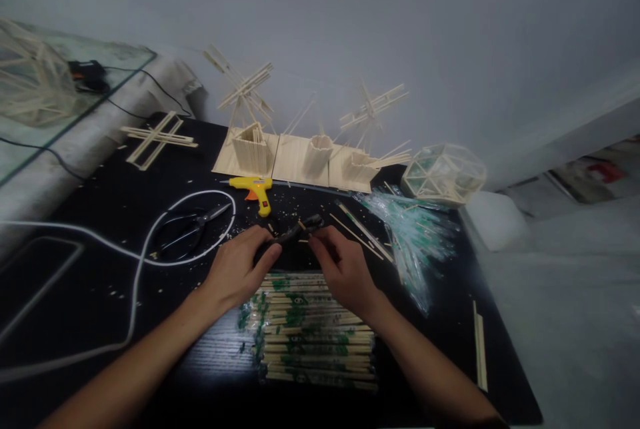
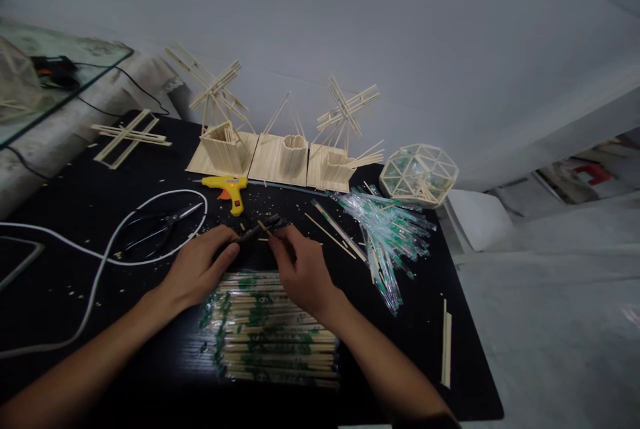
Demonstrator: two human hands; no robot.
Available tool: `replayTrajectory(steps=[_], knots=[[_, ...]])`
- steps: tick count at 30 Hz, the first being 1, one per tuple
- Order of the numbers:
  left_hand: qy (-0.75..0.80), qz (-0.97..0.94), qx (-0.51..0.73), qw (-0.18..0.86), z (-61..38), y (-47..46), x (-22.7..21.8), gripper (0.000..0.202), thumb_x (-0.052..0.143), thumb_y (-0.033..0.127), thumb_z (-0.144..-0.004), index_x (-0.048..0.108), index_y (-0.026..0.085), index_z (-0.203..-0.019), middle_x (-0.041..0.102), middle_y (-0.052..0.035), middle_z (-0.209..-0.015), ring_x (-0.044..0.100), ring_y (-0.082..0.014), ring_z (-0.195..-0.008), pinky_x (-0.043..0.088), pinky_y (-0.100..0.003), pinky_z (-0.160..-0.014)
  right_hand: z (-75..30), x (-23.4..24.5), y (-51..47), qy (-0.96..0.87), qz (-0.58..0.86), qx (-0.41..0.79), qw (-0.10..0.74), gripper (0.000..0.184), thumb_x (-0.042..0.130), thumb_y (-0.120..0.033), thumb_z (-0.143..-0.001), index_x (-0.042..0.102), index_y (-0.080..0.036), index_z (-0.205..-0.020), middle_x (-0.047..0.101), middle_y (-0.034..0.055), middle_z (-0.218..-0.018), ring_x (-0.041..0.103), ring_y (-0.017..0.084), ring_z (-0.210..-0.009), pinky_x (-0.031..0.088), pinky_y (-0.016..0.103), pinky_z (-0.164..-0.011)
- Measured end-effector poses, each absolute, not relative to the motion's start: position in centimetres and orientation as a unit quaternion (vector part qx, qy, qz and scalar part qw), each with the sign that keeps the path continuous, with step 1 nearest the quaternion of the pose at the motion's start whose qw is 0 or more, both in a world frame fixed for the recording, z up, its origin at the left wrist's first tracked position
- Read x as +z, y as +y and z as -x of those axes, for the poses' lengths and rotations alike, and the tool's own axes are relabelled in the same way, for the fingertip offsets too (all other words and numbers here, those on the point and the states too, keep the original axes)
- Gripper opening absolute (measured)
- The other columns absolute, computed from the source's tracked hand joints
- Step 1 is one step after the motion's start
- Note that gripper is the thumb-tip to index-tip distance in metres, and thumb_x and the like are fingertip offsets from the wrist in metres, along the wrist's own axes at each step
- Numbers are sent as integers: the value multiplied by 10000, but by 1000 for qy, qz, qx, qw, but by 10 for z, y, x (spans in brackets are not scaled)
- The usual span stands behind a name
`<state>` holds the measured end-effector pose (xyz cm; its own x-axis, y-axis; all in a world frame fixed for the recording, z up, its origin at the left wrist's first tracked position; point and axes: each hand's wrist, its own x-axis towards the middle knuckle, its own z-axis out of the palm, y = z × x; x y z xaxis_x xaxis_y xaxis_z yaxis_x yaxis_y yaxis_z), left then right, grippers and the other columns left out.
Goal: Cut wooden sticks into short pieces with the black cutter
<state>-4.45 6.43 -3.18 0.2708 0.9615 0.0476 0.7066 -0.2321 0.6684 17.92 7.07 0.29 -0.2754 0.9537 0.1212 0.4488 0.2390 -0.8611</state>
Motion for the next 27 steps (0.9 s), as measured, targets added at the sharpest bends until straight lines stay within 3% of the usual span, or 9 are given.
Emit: replayTrajectory(steps=[5,15,27], knots=[[557,-741,248,282,44,64,-32,391,391,507,-1012,638,206,-978,662,-51,-936,633,-234,-886,469,-363,-811,-179,5,70,-718,488,360,342,209,504,-299,-1025,623,-189,-892,596,-14,-686,529,132,-598,363,250,-570],[545,-736,279,289,40,63,-28,394,413,496,-1010,637,196,-889,663,-39,-838,626,-211,-801,454,-327,-729,-182,9,72,-723,499,334,342,207,511,-293,-1020,614,-192,-870,577,-23,-645,524,131,-572,352,249,-546],[577,-739,256,236,33,57,-32,462,316,536,-1009,607,209,-861,667,-47,-822,645,-225,-773,442,-334,-692,-182,4,71,-753,468,292,358,161,533,-255,-1012,662,-188,-943,692,28,-759,627,155,-636,455,264,-617]])
